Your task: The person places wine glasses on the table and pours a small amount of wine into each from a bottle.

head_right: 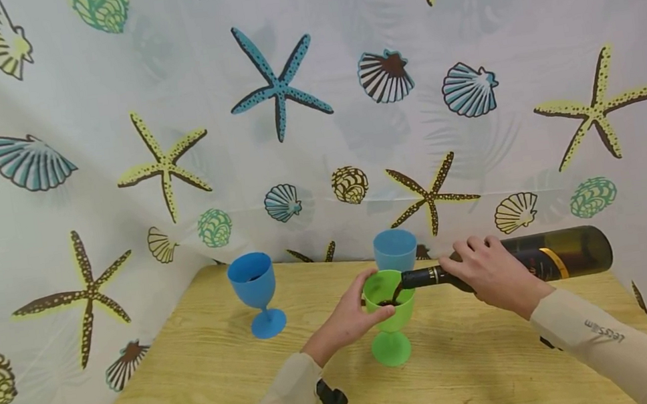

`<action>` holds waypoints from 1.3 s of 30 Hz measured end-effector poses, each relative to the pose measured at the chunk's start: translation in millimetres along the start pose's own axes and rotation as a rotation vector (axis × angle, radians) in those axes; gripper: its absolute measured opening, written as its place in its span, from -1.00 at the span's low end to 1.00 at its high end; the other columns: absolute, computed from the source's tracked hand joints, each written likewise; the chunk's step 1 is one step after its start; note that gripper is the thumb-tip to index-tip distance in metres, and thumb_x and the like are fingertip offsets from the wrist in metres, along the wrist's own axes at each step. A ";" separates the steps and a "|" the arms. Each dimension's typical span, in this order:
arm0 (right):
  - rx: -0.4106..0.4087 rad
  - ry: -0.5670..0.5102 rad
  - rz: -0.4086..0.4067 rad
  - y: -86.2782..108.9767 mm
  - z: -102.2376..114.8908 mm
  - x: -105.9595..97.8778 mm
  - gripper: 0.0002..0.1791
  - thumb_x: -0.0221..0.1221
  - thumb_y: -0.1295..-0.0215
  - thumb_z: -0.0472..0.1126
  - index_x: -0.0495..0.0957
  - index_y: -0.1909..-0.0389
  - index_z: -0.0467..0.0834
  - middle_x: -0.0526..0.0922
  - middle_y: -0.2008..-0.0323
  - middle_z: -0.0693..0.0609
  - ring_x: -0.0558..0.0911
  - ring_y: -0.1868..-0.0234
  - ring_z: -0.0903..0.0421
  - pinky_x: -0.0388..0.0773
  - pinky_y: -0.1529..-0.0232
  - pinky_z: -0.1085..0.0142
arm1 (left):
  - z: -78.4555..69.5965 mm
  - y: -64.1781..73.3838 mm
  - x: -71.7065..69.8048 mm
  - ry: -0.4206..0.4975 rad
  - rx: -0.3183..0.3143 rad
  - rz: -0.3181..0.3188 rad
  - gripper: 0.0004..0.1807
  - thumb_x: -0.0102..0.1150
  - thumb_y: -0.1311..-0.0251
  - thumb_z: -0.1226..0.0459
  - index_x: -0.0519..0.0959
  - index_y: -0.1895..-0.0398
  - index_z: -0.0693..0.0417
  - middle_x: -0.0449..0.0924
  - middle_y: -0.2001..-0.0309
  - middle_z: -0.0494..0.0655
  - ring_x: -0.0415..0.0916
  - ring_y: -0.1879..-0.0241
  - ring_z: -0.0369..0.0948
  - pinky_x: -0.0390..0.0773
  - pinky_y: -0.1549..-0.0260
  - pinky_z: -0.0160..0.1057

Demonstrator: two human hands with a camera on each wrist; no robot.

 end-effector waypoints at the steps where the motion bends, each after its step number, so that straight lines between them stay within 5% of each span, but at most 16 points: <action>1: -0.001 0.000 -0.002 0.0 0.1 0.0 -0.18 0.59 0.39 -0.10 0.44 -0.01 -0.14 0.48 0.19 -0.20 0.53 0.27 -0.17 0.51 0.34 -0.02 | -0.3 0.1 0.0 0.001 0.001 0.001 -0.08 0.19 -0.18 -0.09 -0.01 -0.47 0.05 0.12 -0.38 0.01 0.15 -0.33 -0.02 0.28 -0.17 0.11; 39: -0.001 0.008 0.006 -2.3 1.4 -1.4 -0.22 0.58 0.34 -0.13 0.44 0.00 -0.14 0.48 0.21 -0.20 0.53 0.28 -0.16 0.52 0.33 -0.01 | -0.4 1.1 -1.2 -0.015 -0.012 0.002 -0.09 0.19 -0.18 -0.08 0.00 -0.47 0.03 0.11 -0.38 0.00 0.14 -0.34 -0.01 0.28 -0.17 0.12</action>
Point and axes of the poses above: each hand's wrist, its own y-axis away from the middle knuckle, its own x-axis out of the palm, z = x × y, the point moved 5 cm from there along -y, towards the middle knuckle
